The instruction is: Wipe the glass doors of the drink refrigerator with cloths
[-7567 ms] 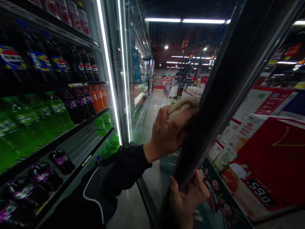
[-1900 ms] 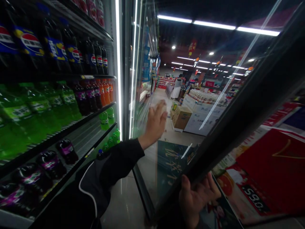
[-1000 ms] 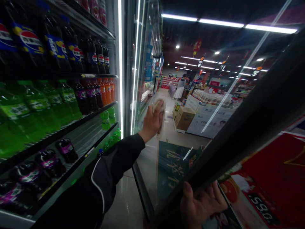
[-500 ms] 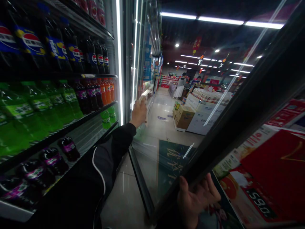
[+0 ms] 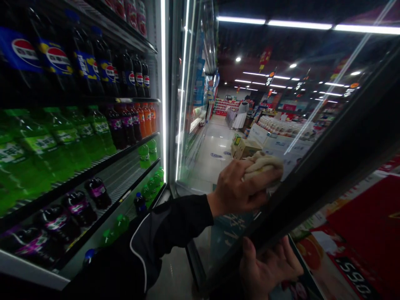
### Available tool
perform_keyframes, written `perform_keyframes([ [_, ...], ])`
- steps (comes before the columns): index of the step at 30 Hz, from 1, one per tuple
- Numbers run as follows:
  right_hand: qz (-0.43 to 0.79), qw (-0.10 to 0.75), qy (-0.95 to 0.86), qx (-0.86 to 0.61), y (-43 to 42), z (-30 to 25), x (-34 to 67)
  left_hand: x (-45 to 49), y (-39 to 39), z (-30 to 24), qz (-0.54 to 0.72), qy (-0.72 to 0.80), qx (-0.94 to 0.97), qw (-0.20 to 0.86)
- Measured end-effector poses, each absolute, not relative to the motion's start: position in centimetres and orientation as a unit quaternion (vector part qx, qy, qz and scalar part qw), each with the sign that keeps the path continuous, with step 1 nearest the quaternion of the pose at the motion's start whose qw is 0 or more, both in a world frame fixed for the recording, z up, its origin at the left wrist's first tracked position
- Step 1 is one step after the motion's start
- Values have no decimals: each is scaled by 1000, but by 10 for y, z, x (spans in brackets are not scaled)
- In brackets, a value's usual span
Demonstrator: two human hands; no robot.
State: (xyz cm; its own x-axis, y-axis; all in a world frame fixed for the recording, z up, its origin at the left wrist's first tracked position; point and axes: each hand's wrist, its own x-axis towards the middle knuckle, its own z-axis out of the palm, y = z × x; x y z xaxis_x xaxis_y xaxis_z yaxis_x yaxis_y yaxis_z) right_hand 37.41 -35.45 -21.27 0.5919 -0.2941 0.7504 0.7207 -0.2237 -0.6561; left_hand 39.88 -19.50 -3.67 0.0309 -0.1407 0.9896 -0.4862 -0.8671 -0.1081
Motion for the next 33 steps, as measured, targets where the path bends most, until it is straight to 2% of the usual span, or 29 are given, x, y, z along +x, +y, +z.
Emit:
perform_keyframes([
  [3,-422,595,-151,-667,-359,-215,378,413,-174,-46,674,-191,705,111],
  [8,-396,645,-162,-633,-363,-219,385,441,-122,-55,664,-77,732,130],
  [12,-419,645,-158,-619,-359,-221,380,465,-80,-63,672,3,726,144],
  [16,-395,609,-157,-670,-355,-213,370,480,-39,-60,635,72,743,199],
  [22,-421,644,-154,-620,-351,-200,371,485,-3,-33,565,146,738,337],
  [26,-399,661,-172,-612,-350,-199,373,492,-15,-18,560,210,687,414],
  [28,-408,660,-168,-608,-350,-199,373,488,-41,-12,573,195,673,425],
  [30,-412,657,-160,-610,-350,-200,373,472,-81,-8,617,120,664,405],
  [33,-401,654,-173,-617,-353,-208,375,431,-150,-6,663,-50,674,322],
])
